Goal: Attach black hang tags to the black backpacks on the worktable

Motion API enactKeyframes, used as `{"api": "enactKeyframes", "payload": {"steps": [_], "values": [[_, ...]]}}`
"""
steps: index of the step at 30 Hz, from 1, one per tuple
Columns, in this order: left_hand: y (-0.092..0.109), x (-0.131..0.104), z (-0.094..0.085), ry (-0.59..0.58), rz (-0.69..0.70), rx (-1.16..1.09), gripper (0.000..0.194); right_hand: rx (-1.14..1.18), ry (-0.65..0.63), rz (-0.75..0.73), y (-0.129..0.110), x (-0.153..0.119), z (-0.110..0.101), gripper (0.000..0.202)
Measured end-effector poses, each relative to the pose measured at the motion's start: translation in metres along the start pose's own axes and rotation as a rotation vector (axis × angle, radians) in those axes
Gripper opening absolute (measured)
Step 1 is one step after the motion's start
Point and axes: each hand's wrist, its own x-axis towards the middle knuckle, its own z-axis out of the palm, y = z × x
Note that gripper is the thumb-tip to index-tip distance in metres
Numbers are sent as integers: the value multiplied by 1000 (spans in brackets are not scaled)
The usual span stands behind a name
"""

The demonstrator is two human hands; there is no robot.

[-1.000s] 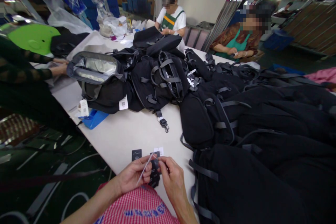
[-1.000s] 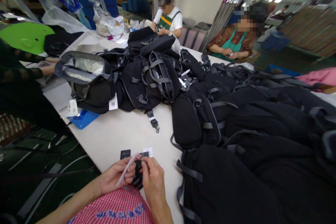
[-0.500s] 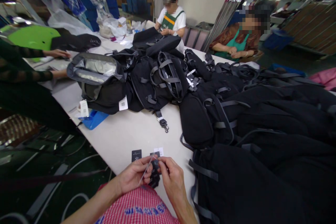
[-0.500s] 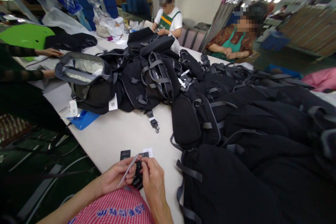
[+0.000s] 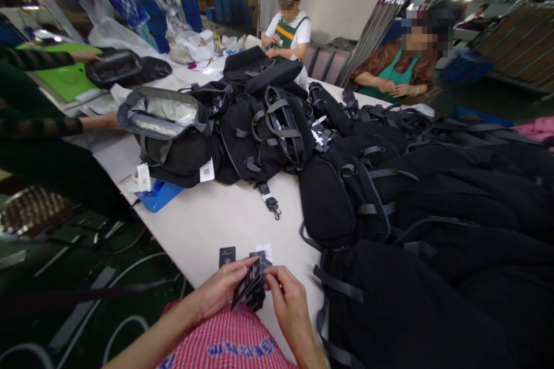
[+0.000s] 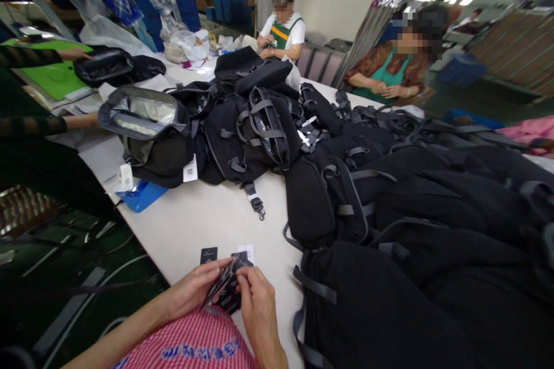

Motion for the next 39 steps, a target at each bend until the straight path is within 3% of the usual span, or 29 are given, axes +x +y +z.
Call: {"api": "enactKeyframes", "payload": {"steps": [6,12,16,20,25,31,36,39], "values": [[-7,2,-7,-110,33,132,78,105,-16,112,-7,-2,4,23],[-8,2,-8,-169,23,165,85,362,-76,247,-15,-2,15,22],[-12,4,-14,-161,25,174,86,356,-36,270,-17,-1,15,23],[-15,7,-18,-170,72,216,84,312,-46,281,-14,-3,12,25],[-6,2,-10,-216,72,307,70,146,-41,200,-6,-6,8,28],[3,0,-2,-139,132,581,59,191,-51,231,-1,-6,9,28],[-5,-2,1,-45,150,880,65,144,-33,345,11,-10,11,45],[-9,0,-1,-81,215,1013,57,120,-109,289,19,-13,14,43]]}}
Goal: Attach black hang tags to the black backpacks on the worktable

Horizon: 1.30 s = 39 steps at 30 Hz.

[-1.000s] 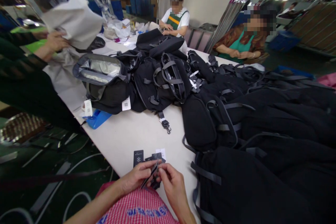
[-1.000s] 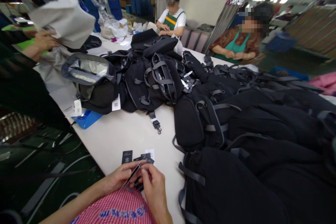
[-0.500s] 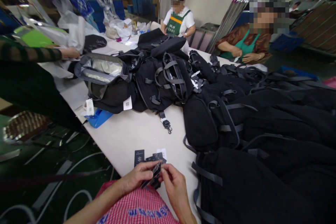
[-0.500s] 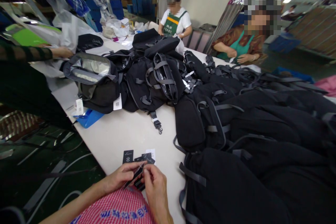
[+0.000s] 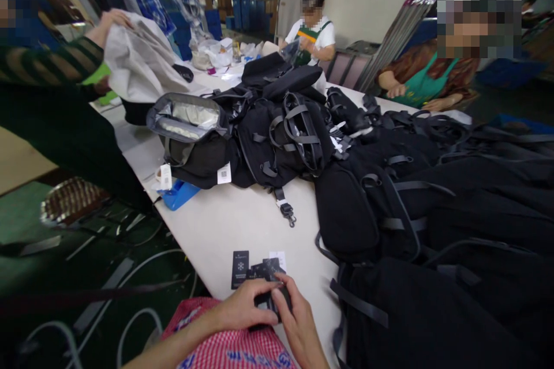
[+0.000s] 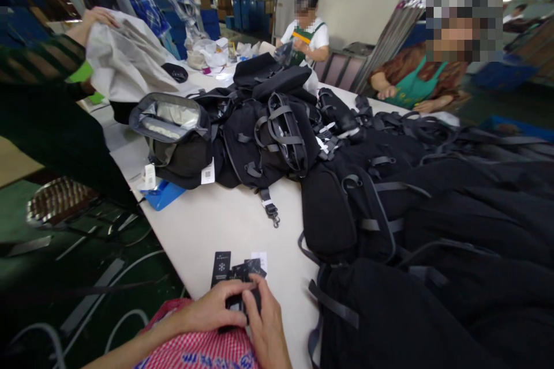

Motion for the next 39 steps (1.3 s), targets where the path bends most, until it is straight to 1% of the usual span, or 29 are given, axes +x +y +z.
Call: {"api": "enactKeyframes", "payload": {"steps": [1,2,3,5,6,7,9,10,14,17,20,22,25,28,32,34,36,39], "values": [[-3,1,-2,5,4,40,50,-6,-26,-34,3,0,0,40],[-7,3,-7,42,-20,102,44,-6,-40,-62,5,0,0,37],[-13,6,-13,104,-68,181,41,0,-47,-78,6,1,-1,35],[-27,10,-28,261,-180,367,42,9,-27,-66,8,2,-7,34],[-35,13,-37,318,-222,446,44,8,-6,-50,9,2,-10,34],[-42,14,-44,345,-247,501,47,3,14,-35,9,3,-14,35],[-55,17,-54,356,-278,576,55,-13,31,-18,10,3,-19,36],[-60,18,-57,351,-292,613,55,-19,29,-15,11,2,-19,37],[-69,25,-55,335,-347,707,41,-19,-5,-8,10,-1,-15,36],[-71,30,-54,339,-360,723,42,-16,-3,1,7,-2,-12,38],[-71,30,-58,329,-324,712,32,-11,40,10,8,-2,-15,41],[-70,25,-61,304,-280,691,26,-7,65,13,13,-1,-19,44],[-65,11,-65,269,-187,656,19,4,44,14,23,-1,-23,48],[-57,-6,-66,274,-105,633,14,38,18,49,30,-1,-26,52],[-51,-25,-62,310,-60,614,9,33,50,86,31,3,-31,54],[-51,-31,-59,309,-27,622,12,15,63,79,32,5,-33,52],[-53,-35,-55,304,70,668,17,-6,81,66,34,6,-35,50],[-59,-39,-49,336,276,786,25,-18,130,53,40,7,-38,48]]}}
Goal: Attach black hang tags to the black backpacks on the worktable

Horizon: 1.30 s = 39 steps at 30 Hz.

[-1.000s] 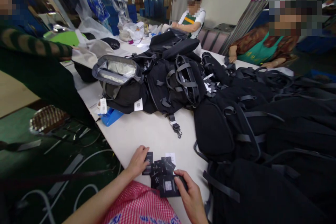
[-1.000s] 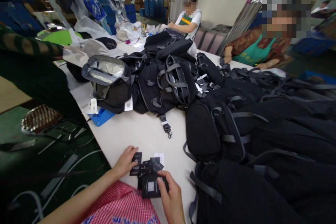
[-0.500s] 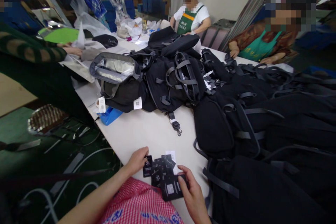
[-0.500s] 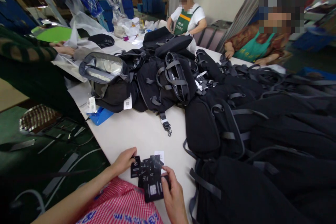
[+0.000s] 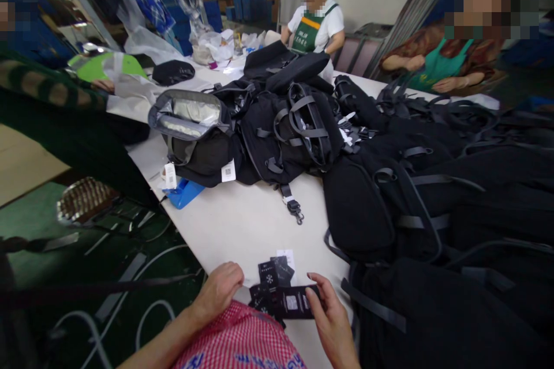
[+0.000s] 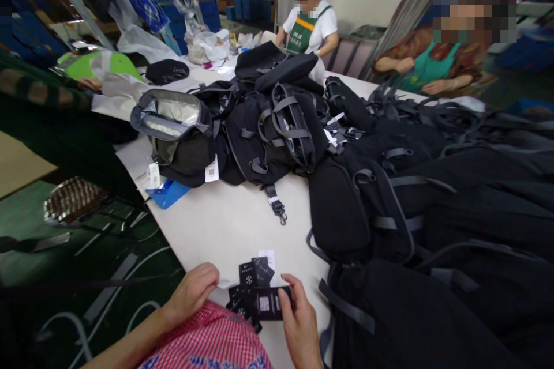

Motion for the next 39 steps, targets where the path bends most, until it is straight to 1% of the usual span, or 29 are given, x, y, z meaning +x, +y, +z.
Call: {"api": "enactKeyframes", "payload": {"steps": [2,4,7,10,14,19,21,22,25,27,29,31,32,35,39], "values": [[-1,-2,3,50,72,53,30,-3,3,-9,5,1,-1,46],[-2,-4,5,62,112,86,35,-11,-9,-18,10,1,-2,44],[-1,-6,5,40,171,116,42,-26,-13,-20,15,0,-3,43],[0,-11,7,15,213,134,44,-43,-15,-25,15,-1,-3,42],[0,-17,11,8,186,125,42,-61,-24,-18,15,-1,-3,41],[-3,-19,9,22,135,31,36,-55,-12,-44,13,-1,-2,39],[-2,-17,6,20,72,-30,30,-40,-11,-42,10,-1,-1,39],[-1,-13,3,11,9,-72,27,-30,-4,-35,7,-2,-1,40],[2,4,-6,-26,-270,-258,14,21,44,-5,-3,-3,1,44],[2,20,-11,-46,-402,-363,9,109,45,61,-10,-5,2,49],[-3,36,-14,-63,-439,-415,9,221,9,176,-15,-7,4,53],[-10,47,-13,-86,-453,-438,11,303,-7,286,-18,-9,5,54],[-14,51,-11,-94,-464,-447,12,327,-5,315,-18,-10,6,54],[-24,55,-1,-96,-500,-471,14,369,-10,297,-20,-10,7,57],[-31,51,10,-75,-553,-530,19,377,-30,243,-18,-7,3,63]]}}
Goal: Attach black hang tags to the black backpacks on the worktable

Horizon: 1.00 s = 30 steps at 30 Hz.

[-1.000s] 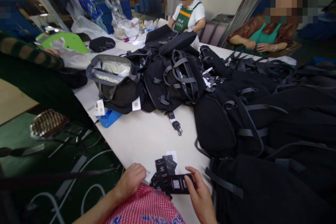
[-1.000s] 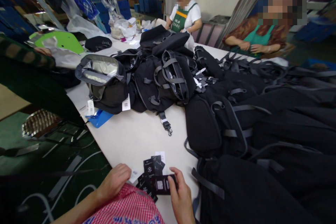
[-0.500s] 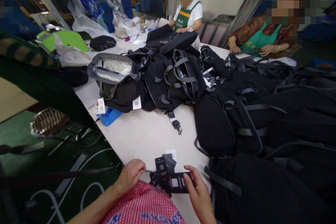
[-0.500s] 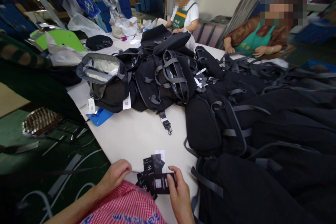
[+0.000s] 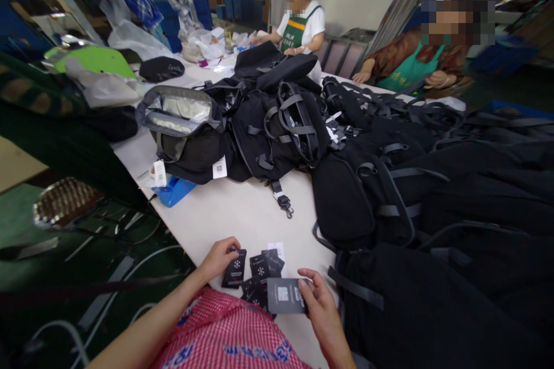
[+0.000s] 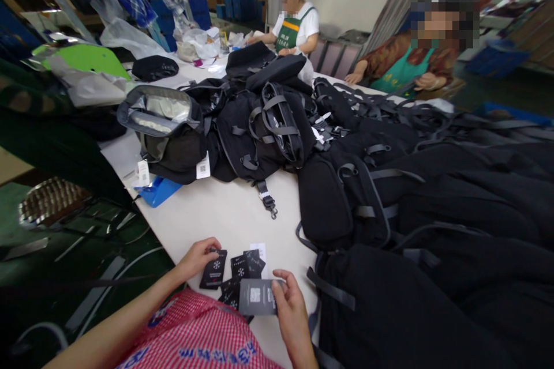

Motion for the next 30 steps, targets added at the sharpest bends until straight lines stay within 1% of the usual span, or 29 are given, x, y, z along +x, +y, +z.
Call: {"api": "enactKeyframes", "payload": {"steps": [6,14,18,22,24,25,27,28,29,30], "values": [[-9,0,4,8,-67,-127,23,-50,1,-16,12,5,-13,55],[-12,2,2,53,-111,-236,27,-81,29,-34,13,7,-14,48],[-13,3,1,83,-119,-240,28,-102,67,-57,16,9,-17,48],[-13,5,0,87,-107,-163,25,-71,81,-43,17,9,-18,51],[-6,3,0,104,-73,-90,25,-30,70,-12,14,8,-15,56],[1,2,0,120,-44,-52,26,-2,62,3,12,8,-12,58],[20,-6,3,138,35,11,30,41,57,10,7,7,-6,61],[32,-11,6,111,99,53,32,48,64,3,5,7,-2,62],[45,-17,11,50,176,106,35,46,74,-8,3,7,2,61],[58,-23,16,-36,259,169,40,40,79,-20,1,7,5,60]]}}
